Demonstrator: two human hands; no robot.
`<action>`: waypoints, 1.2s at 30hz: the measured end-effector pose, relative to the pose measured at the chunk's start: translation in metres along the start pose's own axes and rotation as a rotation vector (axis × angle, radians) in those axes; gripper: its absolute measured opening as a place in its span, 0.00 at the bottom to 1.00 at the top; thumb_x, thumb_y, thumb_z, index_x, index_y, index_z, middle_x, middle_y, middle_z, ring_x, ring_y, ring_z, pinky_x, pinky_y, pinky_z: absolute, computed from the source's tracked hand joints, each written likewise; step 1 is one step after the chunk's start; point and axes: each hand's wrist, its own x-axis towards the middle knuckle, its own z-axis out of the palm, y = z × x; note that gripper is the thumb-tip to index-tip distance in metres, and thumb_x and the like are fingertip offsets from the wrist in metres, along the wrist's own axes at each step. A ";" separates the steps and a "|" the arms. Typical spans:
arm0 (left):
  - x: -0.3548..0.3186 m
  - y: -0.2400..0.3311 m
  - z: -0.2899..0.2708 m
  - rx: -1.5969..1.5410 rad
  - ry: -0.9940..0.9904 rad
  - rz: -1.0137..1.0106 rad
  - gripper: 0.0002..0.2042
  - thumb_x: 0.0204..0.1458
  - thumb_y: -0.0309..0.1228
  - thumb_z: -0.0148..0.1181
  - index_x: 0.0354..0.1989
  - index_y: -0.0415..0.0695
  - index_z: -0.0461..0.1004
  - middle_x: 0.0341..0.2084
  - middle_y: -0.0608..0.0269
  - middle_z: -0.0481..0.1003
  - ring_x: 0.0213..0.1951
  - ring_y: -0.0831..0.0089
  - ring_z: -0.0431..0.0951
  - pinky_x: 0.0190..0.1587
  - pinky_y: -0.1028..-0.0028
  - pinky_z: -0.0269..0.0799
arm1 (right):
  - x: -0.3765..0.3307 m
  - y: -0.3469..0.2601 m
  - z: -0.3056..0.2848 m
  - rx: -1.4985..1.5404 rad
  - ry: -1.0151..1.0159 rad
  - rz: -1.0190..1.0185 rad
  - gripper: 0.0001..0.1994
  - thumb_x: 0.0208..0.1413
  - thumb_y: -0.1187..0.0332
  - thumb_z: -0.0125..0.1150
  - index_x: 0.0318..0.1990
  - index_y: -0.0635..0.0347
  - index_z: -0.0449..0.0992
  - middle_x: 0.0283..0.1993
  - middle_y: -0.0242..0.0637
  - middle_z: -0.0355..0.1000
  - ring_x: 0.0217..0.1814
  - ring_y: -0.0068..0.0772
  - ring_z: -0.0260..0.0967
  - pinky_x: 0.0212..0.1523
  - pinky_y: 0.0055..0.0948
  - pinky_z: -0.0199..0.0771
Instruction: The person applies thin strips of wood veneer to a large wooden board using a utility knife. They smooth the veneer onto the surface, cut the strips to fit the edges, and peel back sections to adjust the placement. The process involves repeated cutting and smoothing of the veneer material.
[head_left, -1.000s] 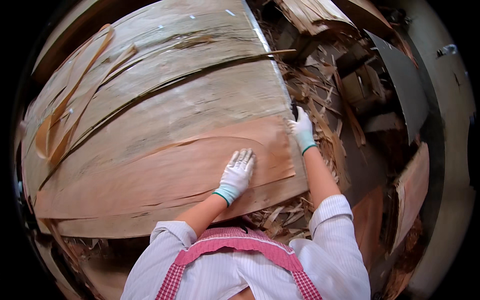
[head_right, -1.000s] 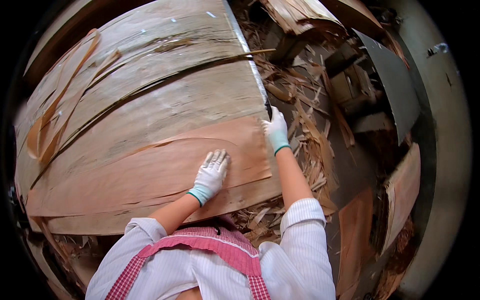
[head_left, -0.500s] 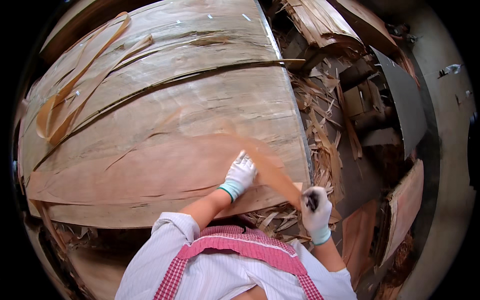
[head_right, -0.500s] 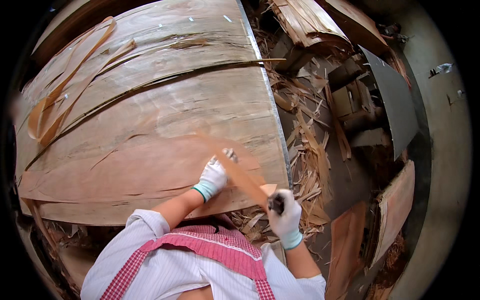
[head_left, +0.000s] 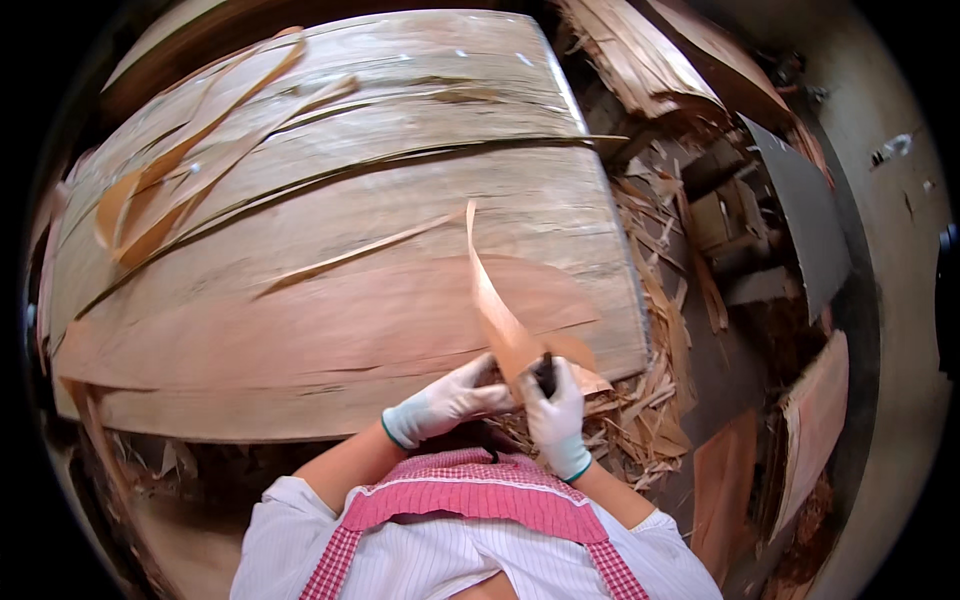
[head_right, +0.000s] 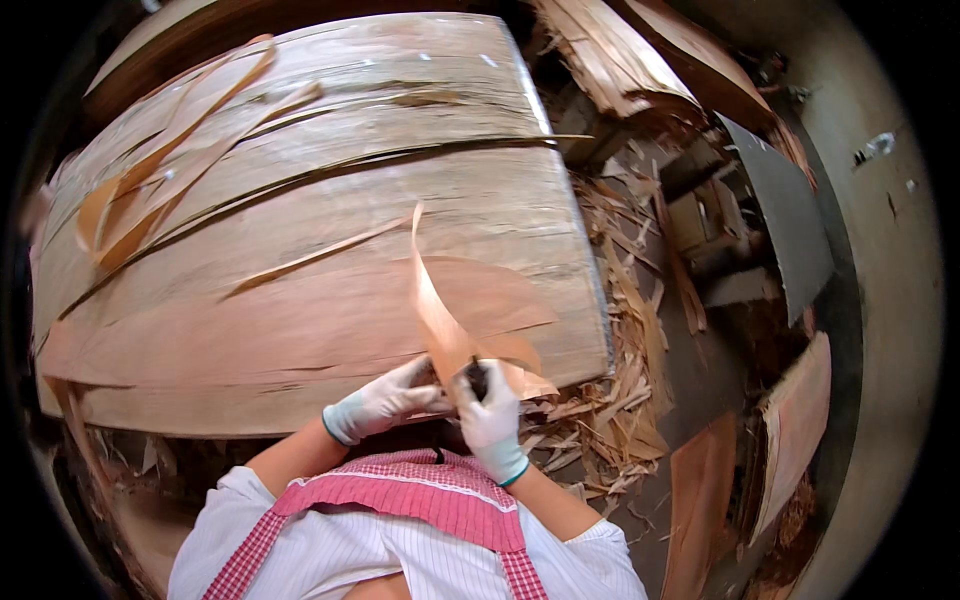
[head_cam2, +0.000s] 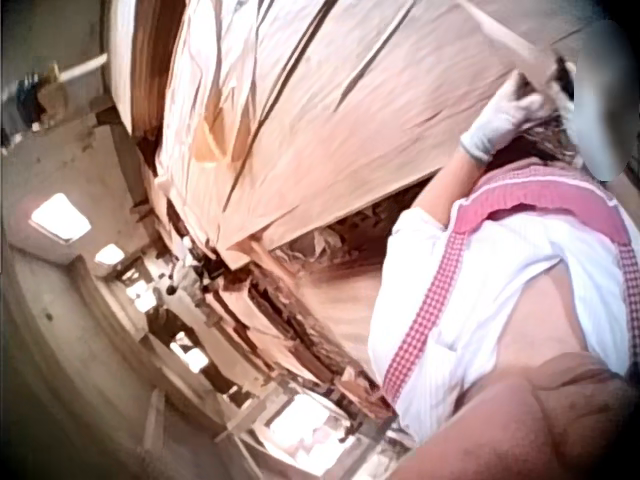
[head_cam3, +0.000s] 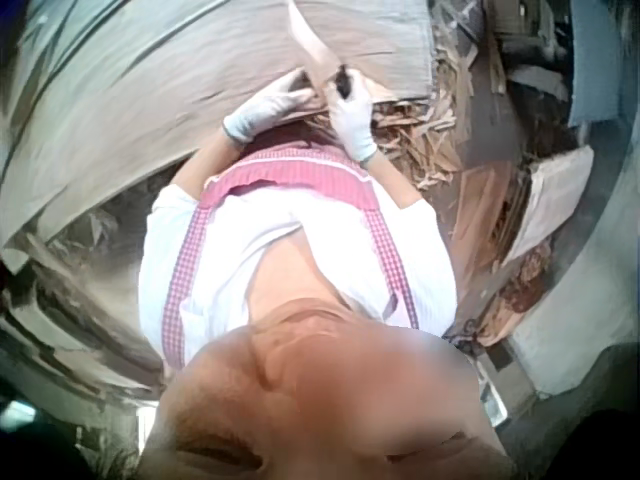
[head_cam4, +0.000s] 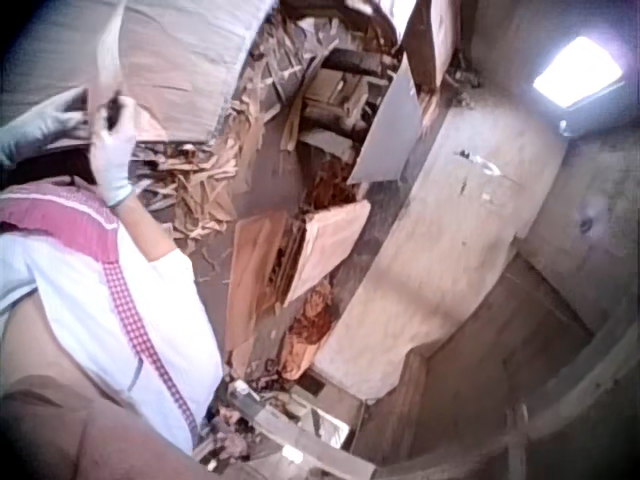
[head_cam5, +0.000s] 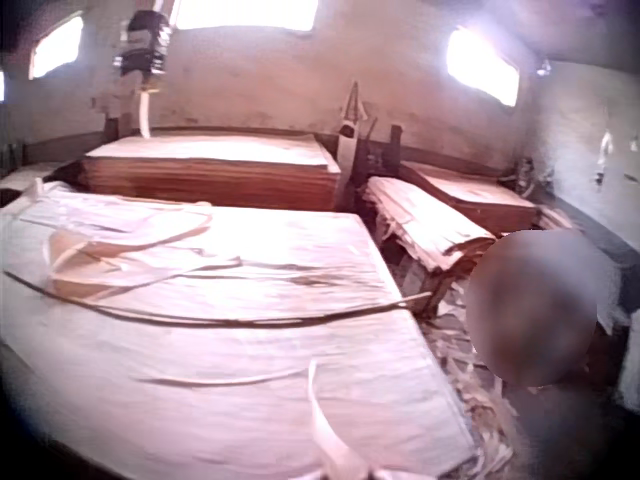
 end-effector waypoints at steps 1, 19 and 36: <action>-0.022 0.006 -0.010 0.110 0.073 0.031 0.25 0.59 0.34 0.56 0.62 0.38 0.60 0.52 0.57 0.70 0.54 0.72 0.69 0.55 0.73 0.66 | -0.011 -0.025 0.025 0.091 -0.118 0.064 0.06 0.58 0.73 0.56 0.38 0.65 0.67 0.26 0.37 0.66 0.29 0.20 0.62 0.31 0.24 0.66; -0.780 -0.124 -0.178 0.658 2.649 0.841 0.14 0.56 0.33 0.52 0.45 0.35 0.71 0.39 0.53 0.74 0.38 0.65 0.74 0.42 0.65 0.72 | -0.088 -0.095 0.289 -0.053 -1.136 -0.218 0.07 0.58 0.73 0.52 0.41 0.64 0.73 0.32 0.35 0.72 0.34 0.24 0.69 0.38 0.25 0.70; -0.849 -0.012 -0.333 0.634 2.400 0.748 0.19 0.63 0.35 0.45 0.54 0.32 0.68 0.50 0.48 0.73 0.53 0.60 0.72 0.57 0.67 0.65 | -0.042 -0.136 0.556 -0.639 -0.798 -0.603 0.16 0.58 0.56 0.53 0.36 0.62 0.75 0.43 0.52 0.71 0.43 0.56 0.69 0.42 0.45 0.69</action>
